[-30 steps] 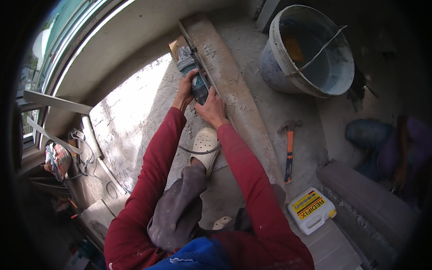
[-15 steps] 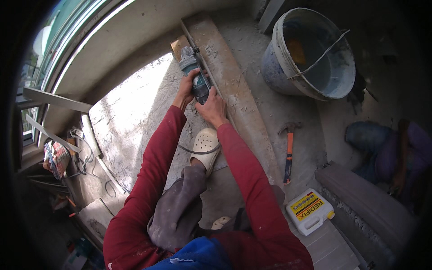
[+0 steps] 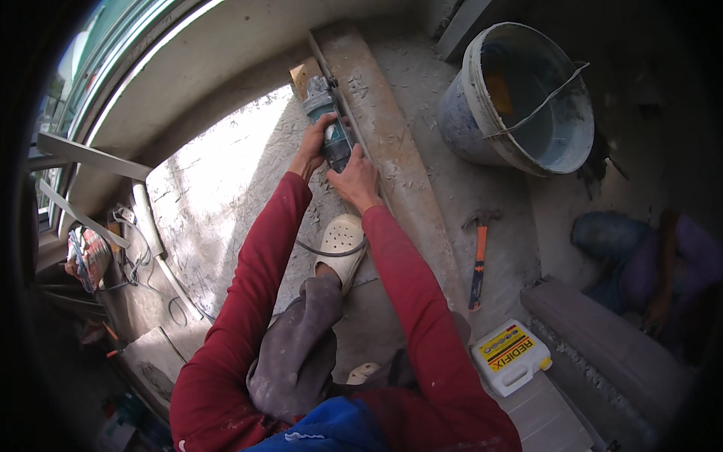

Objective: The person sits on the floor and uses a hammer to split a piece of wood. They then use an angle grinder to cut the wood along a marked line.

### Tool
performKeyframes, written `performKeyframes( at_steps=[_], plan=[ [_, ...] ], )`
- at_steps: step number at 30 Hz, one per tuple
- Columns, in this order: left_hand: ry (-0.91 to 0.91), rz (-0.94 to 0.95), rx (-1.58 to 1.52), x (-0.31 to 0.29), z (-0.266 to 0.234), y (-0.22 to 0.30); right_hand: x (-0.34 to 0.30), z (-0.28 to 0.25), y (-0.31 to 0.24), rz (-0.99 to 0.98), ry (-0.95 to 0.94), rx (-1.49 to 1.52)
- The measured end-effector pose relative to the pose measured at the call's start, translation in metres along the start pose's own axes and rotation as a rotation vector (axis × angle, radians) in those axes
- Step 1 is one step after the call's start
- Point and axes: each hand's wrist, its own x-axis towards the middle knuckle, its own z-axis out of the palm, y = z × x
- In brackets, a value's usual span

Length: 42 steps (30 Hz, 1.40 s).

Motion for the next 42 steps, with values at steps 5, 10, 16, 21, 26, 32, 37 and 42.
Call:
performKeyframes(
  at_steps=[5,10,16,21,26,32,37,42],
  plan=[
    [0.007,-0.007,0.003,0.004,-0.002,0.000,0.002,-0.004,-0.003,0.028,-0.045,0.003],
    [0.031,-0.035,0.016,0.002,0.000,0.004,0.004,-0.005,-0.006,0.037,-0.056,0.000],
    [0.018,-0.029,0.008,-0.003,0.006,0.011,0.005,-0.008,-0.010,0.049,-0.064,0.001],
    [0.028,-0.032,0.005,-0.003,0.007,0.014,0.006,-0.011,-0.015,0.067,-0.088,-0.002],
    [0.013,-0.024,0.008,0.002,0.004,0.013,0.006,-0.013,-0.018,0.080,-0.090,-0.007],
    [0.019,-0.047,0.000,0.006,0.003,0.013,0.009,-0.016,-0.021,0.093,-0.105,-0.016],
    [0.027,-0.067,-0.006,0.008,0.003,0.014,0.010,-0.016,-0.022,0.083,-0.094,-0.001],
    [0.022,-0.066,-0.011,0.012,0.002,0.014,0.012,-0.017,-0.024,0.091,-0.101,0.001]
  ],
)
